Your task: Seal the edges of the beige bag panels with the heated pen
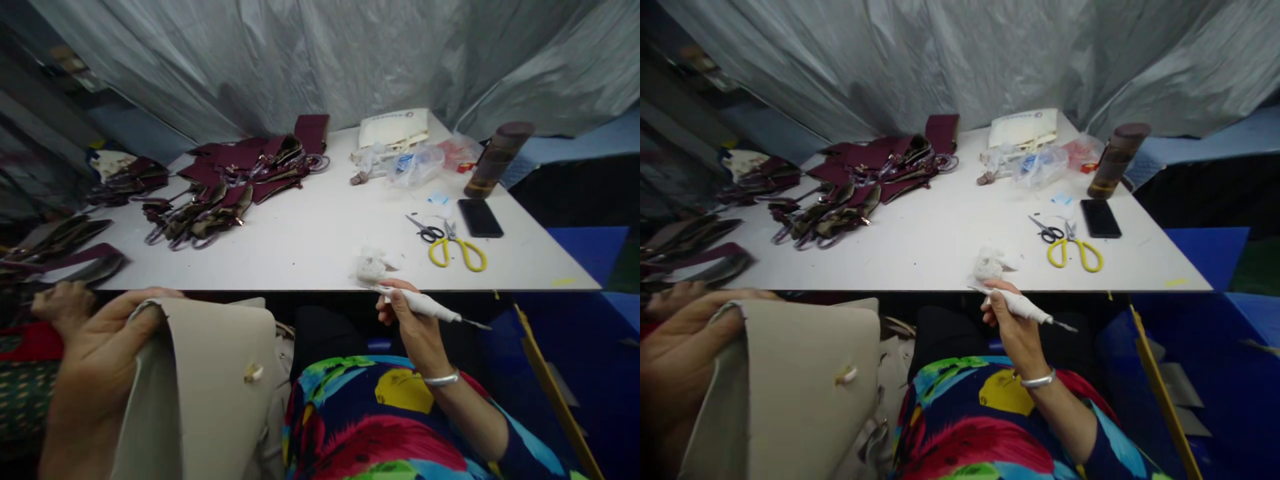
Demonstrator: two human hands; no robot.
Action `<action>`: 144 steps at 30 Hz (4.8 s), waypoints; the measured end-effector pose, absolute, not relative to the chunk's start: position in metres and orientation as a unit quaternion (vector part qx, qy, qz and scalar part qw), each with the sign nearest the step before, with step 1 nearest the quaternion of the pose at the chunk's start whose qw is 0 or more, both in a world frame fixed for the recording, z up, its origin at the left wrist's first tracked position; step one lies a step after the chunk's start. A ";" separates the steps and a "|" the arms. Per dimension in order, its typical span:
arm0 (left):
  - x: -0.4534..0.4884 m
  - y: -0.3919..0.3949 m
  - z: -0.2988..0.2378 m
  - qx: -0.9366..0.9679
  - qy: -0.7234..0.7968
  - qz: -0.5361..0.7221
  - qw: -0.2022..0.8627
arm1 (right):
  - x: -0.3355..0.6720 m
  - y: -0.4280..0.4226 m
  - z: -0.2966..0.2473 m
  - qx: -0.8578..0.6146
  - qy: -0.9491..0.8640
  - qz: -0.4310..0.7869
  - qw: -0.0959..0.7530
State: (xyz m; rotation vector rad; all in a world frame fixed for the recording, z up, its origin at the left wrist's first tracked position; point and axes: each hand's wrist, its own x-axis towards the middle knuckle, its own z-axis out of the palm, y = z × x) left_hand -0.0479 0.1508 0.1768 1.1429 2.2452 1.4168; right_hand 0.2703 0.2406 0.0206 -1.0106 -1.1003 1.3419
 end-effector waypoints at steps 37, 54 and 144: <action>0.072 0.285 0.028 0.470 0.653 0.248 0.540 | 0.290 0.326 -0.017 -0.446 -0.730 0.254 0.452; 0.068 0.283 0.023 0.480 0.649 0.256 0.531 | 0.288 0.318 -0.026 -0.452 -0.725 0.239 0.461; 0.041 0.277 0.031 0.512 0.619 0.213 0.556 | 0.285 0.308 -0.014 -0.463 -0.538 0.459 0.534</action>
